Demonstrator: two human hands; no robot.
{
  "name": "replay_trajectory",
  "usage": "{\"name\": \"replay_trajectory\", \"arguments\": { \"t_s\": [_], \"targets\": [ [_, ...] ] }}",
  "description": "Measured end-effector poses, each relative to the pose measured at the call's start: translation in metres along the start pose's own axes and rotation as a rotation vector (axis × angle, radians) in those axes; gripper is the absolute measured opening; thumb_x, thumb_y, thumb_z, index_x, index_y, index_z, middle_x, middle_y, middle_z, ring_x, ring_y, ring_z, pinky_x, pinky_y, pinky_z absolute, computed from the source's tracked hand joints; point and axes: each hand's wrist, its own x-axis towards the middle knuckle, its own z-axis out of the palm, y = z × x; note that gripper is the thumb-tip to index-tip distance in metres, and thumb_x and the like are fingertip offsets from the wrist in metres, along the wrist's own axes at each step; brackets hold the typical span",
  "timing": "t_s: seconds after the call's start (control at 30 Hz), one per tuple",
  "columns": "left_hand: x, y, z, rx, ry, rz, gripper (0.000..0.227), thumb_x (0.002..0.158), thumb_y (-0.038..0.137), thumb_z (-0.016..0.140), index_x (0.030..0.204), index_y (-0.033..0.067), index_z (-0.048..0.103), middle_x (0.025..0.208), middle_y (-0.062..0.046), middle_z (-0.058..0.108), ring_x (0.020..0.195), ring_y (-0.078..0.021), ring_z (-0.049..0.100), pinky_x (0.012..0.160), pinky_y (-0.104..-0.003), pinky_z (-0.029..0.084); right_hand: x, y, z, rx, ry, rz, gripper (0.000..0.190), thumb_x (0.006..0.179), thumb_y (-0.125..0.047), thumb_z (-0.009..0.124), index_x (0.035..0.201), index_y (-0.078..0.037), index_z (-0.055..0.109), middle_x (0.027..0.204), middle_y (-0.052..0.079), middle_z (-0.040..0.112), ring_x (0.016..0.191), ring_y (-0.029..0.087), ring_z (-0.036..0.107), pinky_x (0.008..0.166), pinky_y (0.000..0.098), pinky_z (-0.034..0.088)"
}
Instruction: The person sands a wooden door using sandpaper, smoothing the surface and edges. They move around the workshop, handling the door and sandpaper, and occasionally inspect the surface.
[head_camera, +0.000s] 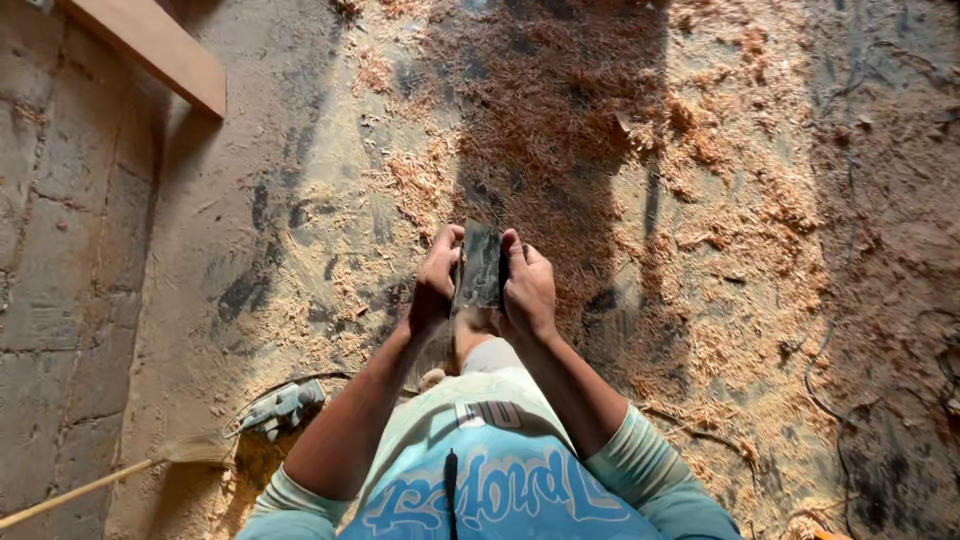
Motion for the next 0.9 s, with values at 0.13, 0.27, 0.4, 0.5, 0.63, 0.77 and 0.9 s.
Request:
{"name": "replay_trajectory", "arguments": {
  "t_s": [0.13, 0.27, 0.4, 0.5, 0.63, 0.77, 0.9],
  "targets": [
    [0.056, -0.067, -0.028, 0.074, 0.012, 0.005, 0.018, 0.096, 0.007, 0.066, 0.108, -0.0051, 0.06, 0.118, -0.019, 0.06, 0.106, -0.0283, 0.063, 0.091, -0.033, 0.053, 0.086, -0.001, 0.026, -0.156, -0.006, 0.005, 0.039, 0.109, -0.034, 0.056, 0.096, 0.003, 0.065, 0.084, 0.006, 0.07, 0.068, 0.011, 0.065, 0.06, 0.028, 0.056],
    [0.111, -0.139, -0.043, -0.324, 0.14, -0.462, 0.025, 0.097, 0.02, 0.051, 0.107, -0.0015, 0.06, 0.105, -0.018, 0.064, 0.094, -0.0253, 0.067, 0.082, -0.035, 0.058, 0.172, -0.004, 0.066, 0.04, -0.135, 0.13, 0.039, 0.107, -0.036, 0.057, 0.1, 0.001, 0.066, 0.083, 0.006, 0.069, 0.066, 0.012, 0.066, 0.058, 0.0281, 0.055],
    [0.184, -0.21, -0.07, -0.983, 0.263, -0.763, 0.034, 0.104, 0.029, 0.04, 0.106, 0.0012, 0.059, 0.087, -0.014, 0.063, 0.072, -0.0191, 0.065, 0.063, -0.033, 0.059, 0.266, -0.046, 0.093, -0.021, -0.141, 0.019, 0.039, 0.104, -0.039, 0.058, 0.099, -0.001, 0.063, 0.082, 0.003, 0.068, 0.066, 0.012, 0.066, 0.057, 0.0288, 0.056],
    [0.232, -0.246, -0.105, -1.324, 0.291, -0.628, 0.026, 0.117, 0.026, 0.046, 0.108, 0.0034, 0.055, 0.076, -0.005, 0.053, 0.055, -0.0126, 0.054, 0.045, -0.028, 0.047, 0.345, -0.087, 0.099, -0.148, -0.058, -0.016, 0.038, 0.098, -0.042, 0.056, 0.087, -0.006, 0.061, 0.072, 0.001, 0.064, 0.055, 0.013, 0.062, 0.047, 0.0317, 0.052],
    [0.283, -0.258, -0.112, -1.232, 0.443, -0.801, 0.013, 0.111, 0.022, 0.051, 0.103, 0.0111, 0.049, 0.077, -0.002, 0.051, 0.059, -0.0106, 0.05, 0.049, -0.027, 0.042, 0.412, -0.114, 0.092, -0.54, -0.174, -0.315, 0.043, 0.107, -0.039, 0.062, 0.08, -0.006, 0.056, 0.069, -0.003, 0.05, 0.062, 0.007, 0.043, 0.052, 0.0272, 0.037],
    [0.367, -0.258, -0.11, -0.575, 0.596, -0.832, 0.013, 0.099, 0.02, 0.05, 0.104, 0.0082, 0.05, 0.085, -0.007, 0.059, 0.067, -0.0159, 0.056, 0.054, -0.032, 0.045, 0.48, -0.143, 0.093, -0.813, -0.191, -0.373, 0.046, 0.105, -0.037, 0.065, 0.073, -0.007, 0.05, 0.065, -0.003, 0.046, 0.057, 0.007, 0.04, 0.05, 0.0292, 0.034],
    [0.449, -0.272, -0.109, 0.005, 0.448, -0.446, 0.015, 0.104, 0.014, 0.057, 0.112, 0.0031, 0.05, 0.095, -0.009, 0.054, 0.085, -0.0166, 0.05, 0.078, -0.031, 0.046, 0.555, -0.17, 0.097, -0.882, -0.162, -0.366, 0.046, 0.104, -0.033, 0.068, 0.073, -0.005, 0.049, 0.063, -0.003, 0.045, 0.058, 0.008, 0.039, 0.051, 0.0305, 0.034]
  ]
}}
